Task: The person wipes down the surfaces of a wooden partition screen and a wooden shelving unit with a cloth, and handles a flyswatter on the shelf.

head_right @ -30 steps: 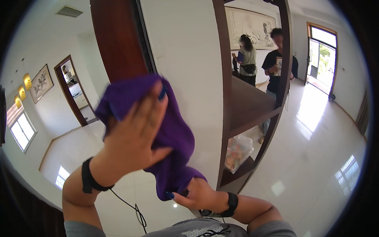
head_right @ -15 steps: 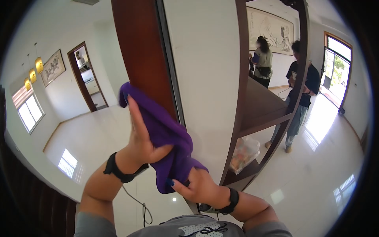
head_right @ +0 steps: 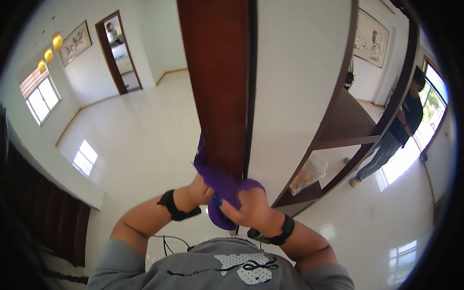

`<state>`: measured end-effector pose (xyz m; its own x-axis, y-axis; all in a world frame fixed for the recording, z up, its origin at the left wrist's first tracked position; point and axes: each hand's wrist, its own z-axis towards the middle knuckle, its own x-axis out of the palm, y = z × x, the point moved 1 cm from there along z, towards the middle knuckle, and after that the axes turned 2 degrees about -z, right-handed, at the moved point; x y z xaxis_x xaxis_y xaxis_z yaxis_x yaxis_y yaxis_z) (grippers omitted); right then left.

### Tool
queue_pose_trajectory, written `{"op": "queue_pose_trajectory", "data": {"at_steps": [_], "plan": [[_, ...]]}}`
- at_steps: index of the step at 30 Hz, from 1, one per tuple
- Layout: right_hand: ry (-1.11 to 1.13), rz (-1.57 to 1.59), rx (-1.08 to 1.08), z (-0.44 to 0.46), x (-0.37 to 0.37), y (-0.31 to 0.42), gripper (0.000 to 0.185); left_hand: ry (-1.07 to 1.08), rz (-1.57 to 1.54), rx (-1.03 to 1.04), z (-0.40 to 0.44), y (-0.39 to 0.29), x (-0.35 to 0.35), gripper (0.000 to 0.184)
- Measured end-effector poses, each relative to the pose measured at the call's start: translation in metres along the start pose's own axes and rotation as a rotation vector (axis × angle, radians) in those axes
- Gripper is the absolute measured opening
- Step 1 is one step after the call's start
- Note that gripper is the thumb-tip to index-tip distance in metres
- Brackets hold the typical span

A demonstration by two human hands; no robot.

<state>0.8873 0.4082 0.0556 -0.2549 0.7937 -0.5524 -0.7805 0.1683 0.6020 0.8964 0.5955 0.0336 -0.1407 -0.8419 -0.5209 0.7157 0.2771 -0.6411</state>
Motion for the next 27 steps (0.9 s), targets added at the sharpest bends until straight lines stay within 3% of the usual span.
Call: {"op": "queue_pose_trajectory", "data": {"at_steps": [5,9,10,16,19,23,25,27], "plan": [[-0.156,0.429,-0.013,0.046,-0.031,0.065,0.021,-0.256,0.07,0.164,0.054,-0.066,-0.048,0.036],[-0.19,0.428,-0.009,0.045,-0.03,0.072,0.026,-0.306,0.116,0.203,0.065,-0.071,-0.049,0.038],[-0.154,0.199,-0.131,0.039,-0.027,0.063,0.031,-0.288,0.132,0.206,0.062,-0.068,-0.046,0.039],[-0.019,0.06,-0.006,0.002,0.016,0.026,0.041,-0.149,0.271,0.205,-0.001,0.001,0.001,0.042],[0.002,0.019,0.004,-0.006,0.022,0.018,0.04,-0.173,0.159,0.127,-0.007,0.004,0.009,0.046],[-0.147,0.249,-0.015,0.011,0.007,0.032,0.032,-0.444,0.119,0.216,0.039,-0.053,-0.023,0.06],[-0.123,0.489,0.088,0.026,-0.003,0.055,0.031,-0.456,0.101,0.174,0.052,-0.069,-0.035,0.052],[-0.128,0.65,0.16,0.025,-0.003,0.055,0.029,-0.336,-0.041,0.056,0.054,-0.068,-0.031,0.043]]}}
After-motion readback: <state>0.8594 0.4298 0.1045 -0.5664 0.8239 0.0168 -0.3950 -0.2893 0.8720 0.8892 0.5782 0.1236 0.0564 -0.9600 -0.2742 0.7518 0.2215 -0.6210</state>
